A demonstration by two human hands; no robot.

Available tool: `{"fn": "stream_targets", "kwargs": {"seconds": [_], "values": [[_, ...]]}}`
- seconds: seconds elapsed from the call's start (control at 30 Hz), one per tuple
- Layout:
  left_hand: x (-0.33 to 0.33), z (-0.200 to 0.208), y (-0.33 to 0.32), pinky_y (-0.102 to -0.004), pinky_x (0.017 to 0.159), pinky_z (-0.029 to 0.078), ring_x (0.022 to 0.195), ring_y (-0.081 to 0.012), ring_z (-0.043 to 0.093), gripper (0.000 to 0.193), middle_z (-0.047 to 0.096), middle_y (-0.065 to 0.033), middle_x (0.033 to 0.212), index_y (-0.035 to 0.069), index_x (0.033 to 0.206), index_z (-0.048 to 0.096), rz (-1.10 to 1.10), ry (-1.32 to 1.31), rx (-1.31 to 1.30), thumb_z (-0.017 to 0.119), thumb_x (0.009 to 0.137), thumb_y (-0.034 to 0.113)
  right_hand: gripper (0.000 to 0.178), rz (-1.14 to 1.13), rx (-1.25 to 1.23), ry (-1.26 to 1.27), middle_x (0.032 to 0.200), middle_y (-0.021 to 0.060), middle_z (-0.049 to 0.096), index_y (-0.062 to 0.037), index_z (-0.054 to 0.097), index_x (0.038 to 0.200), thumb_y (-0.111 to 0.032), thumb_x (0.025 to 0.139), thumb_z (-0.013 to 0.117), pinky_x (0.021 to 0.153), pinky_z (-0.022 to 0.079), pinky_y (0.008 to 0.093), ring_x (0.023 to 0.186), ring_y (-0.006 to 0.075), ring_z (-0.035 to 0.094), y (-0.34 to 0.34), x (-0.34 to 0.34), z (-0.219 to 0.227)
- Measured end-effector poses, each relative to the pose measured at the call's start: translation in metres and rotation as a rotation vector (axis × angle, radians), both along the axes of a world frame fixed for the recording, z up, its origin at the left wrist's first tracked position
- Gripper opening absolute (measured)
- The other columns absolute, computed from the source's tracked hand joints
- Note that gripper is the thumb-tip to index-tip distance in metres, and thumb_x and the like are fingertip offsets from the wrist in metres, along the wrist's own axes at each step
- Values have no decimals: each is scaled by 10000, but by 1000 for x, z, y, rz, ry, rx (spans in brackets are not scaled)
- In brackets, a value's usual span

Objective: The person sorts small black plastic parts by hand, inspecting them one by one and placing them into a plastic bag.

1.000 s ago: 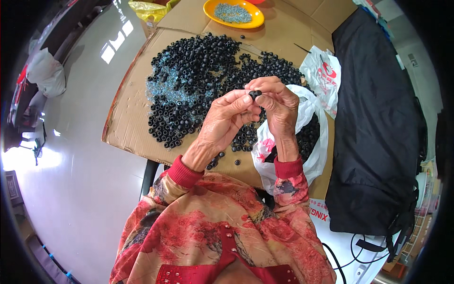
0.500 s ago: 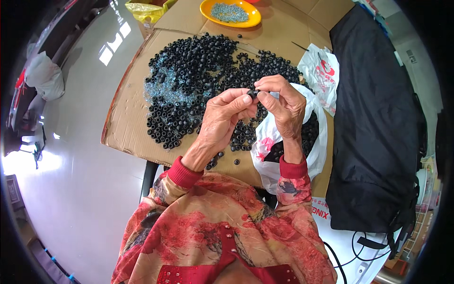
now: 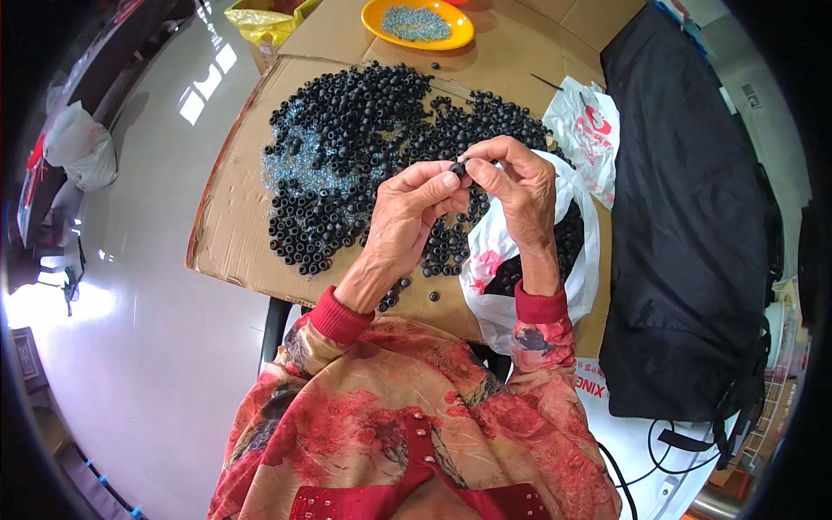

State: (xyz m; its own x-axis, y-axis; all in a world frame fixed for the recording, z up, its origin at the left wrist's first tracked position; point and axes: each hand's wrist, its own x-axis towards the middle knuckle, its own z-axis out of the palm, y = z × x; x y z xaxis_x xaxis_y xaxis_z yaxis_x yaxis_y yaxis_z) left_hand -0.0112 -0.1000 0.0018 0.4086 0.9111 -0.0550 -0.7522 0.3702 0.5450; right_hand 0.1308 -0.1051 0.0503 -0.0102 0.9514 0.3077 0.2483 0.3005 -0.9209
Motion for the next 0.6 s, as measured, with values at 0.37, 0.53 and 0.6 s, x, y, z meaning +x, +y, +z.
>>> {"fn": "stream_targets", "kwargs": {"seconds": [0.37,0.53,0.6], "values": [[9,-4,1,-262,683,515,719,-163,615,185,631,-108,858,-46,994,575,-1,-34,-17,576,839,54,221,-100,443,-525,829,87,609,-21,627,909,-23,692,664,703,455,310,761,214,579,-5,7,-1],[8,-2,-3,-280,715,511,741,-155,610,168,627,-100,850,-35,969,574,-10,-56,12,530,879,99,269,-103,525,-616,836,87,602,-25,618,928,-26,668,685,730,447,331,791,237,569,-9,8,1],[11,-1,-3,-286,720,510,748,-154,607,171,623,-93,840,-30,967,573,-19,-58,-4,523,884,111,289,-109,553,-620,841,83,599,-24,611,930,-21,652,692,744,442,345,802,241,563,-10,9,2]]}}
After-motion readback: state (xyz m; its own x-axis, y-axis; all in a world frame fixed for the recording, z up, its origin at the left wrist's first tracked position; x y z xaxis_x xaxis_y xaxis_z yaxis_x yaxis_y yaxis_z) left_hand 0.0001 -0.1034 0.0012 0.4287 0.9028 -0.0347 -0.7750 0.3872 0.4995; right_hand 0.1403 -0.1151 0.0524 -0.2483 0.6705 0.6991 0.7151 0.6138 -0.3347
